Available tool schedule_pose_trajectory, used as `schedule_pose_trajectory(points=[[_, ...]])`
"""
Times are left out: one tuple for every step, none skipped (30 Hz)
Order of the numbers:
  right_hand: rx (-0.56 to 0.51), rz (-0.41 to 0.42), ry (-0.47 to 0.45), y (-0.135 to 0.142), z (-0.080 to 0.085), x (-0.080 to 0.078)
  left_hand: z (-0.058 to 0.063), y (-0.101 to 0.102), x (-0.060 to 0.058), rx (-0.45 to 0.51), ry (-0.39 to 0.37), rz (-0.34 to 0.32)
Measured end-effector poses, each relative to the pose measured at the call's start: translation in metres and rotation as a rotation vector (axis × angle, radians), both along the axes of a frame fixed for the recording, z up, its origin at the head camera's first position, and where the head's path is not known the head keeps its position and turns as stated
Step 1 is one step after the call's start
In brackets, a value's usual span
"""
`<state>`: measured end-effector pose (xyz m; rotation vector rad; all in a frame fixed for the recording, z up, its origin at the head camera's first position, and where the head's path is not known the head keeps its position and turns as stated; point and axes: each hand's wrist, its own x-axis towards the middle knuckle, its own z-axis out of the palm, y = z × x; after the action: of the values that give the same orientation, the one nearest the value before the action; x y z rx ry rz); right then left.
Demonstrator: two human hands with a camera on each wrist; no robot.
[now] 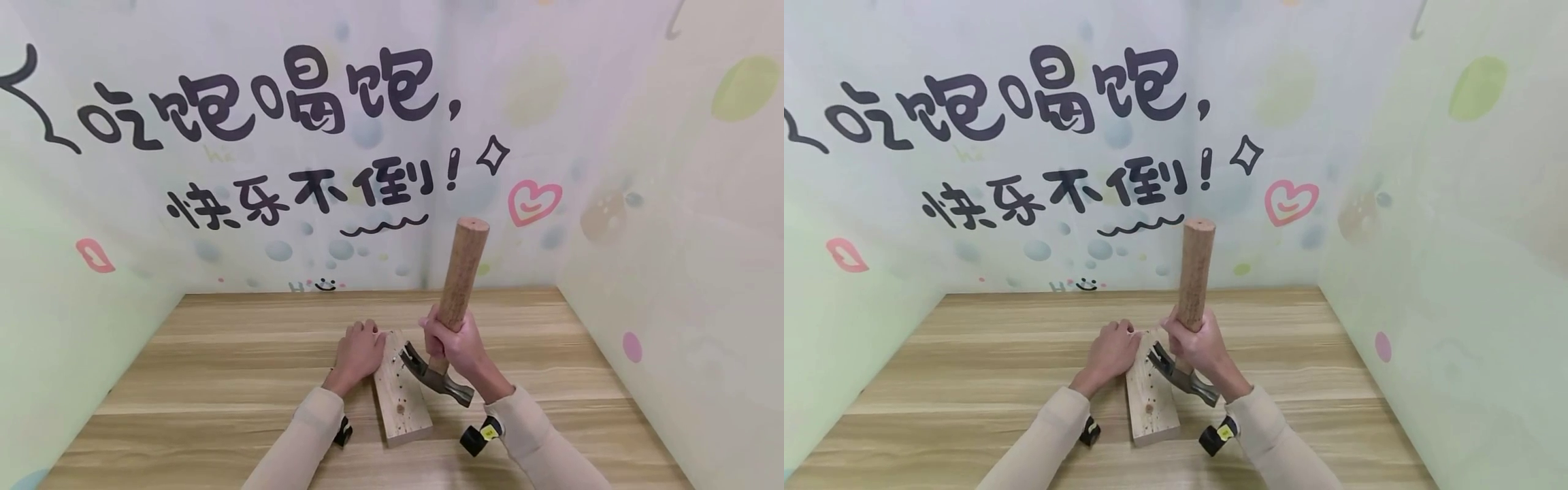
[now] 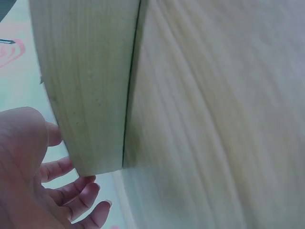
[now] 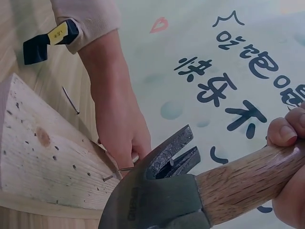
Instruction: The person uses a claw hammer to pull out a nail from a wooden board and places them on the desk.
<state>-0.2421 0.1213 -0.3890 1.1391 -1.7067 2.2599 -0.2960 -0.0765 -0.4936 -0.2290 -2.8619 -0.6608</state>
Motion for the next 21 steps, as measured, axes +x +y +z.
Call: schedule_pose_trajectory(points=[[-0.002,-0.005,0.001,0.001,0.001,0.0,0.002,-0.002,0.002,0.0,0.015,0.0],[-0.007,-0.006,0.002,0.001,0.002,0.001,0.003,-0.003,0.003,0.001,0.031,0.001],[-0.014,-0.003,-0.003,0.002,0.003,0.001,0.005,-0.004,0.005,0.0,0.047,0.0],[-0.023,0.001,-0.005,0.002,0.004,0.002,0.006,-0.006,0.006,0.0,0.064,-0.002],[-0.029,0.002,-0.003,0.003,0.005,0.002,0.007,-0.007,0.008,0.003,0.078,-0.007],[-0.034,0.003,0.004,0.003,0.006,0.002,0.009,-0.009,0.01,0.012,0.091,-0.012],[-0.04,0.005,0.012,0.003,0.007,0.002,0.01,-0.01,0.012,0.02,0.103,-0.02],[-0.045,0.007,0.02,0.003,0.008,0.002,0.012,-0.011,0.014,0.03,0.108,-0.025],[-0.049,0.008,0.023,0.004,0.009,0.002,0.014,-0.011,0.015,0.035,0.115,-0.034],[-0.052,0.009,0.03,0.004,0.009,0.002,0.016,-0.012,0.017,0.045,0.119,-0.044],[-0.051,0.009,0.034,0.004,0.01,0.002,0.018,-0.013,0.02,0.058,0.121,-0.056],[-0.055,0.012,0.037,0.004,0.01,0.002,0.02,-0.013,0.023,0.072,0.118,-0.072],[-0.057,0.016,0.034,0.004,0.011,0.002,0.022,-0.013,0.026,0.089,0.114,-0.09],[-0.06,0.02,0.031,0.005,0.011,0.002,0.025,-0.014,0.03,0.102,0.109,-0.106],[-0.061,0.026,0.028,0.005,0.011,0.002,0.026,-0.014,0.034,0.109,0.111,-0.125],[-0.061,0.032,0.026,0.005,0.011,0.002,0.028,-0.014,0.039,0.117,0.109,-0.142],[-0.059,0.036,0.025,0.005,0.011,0.002,0.03,-0.013,0.044,0.117,0.112,-0.158],[-0.059,0.041,0.024,0.005,0.011,0.003,0.031,-0.013,0.048,0.121,0.108,-0.175],[-0.057,0.044,0.022,0.005,0.011,0.003,0.032,-0.013,0.052,0.123,0.111,-0.191],[-0.056,0.048,0.024,0.005,0.01,0.003,0.033,-0.013,0.056,0.125,0.107,-0.205],[-0.054,0.05,0.024,0.005,0.01,0.003,0.033,-0.012,0.059,0.131,0.101,-0.221]])
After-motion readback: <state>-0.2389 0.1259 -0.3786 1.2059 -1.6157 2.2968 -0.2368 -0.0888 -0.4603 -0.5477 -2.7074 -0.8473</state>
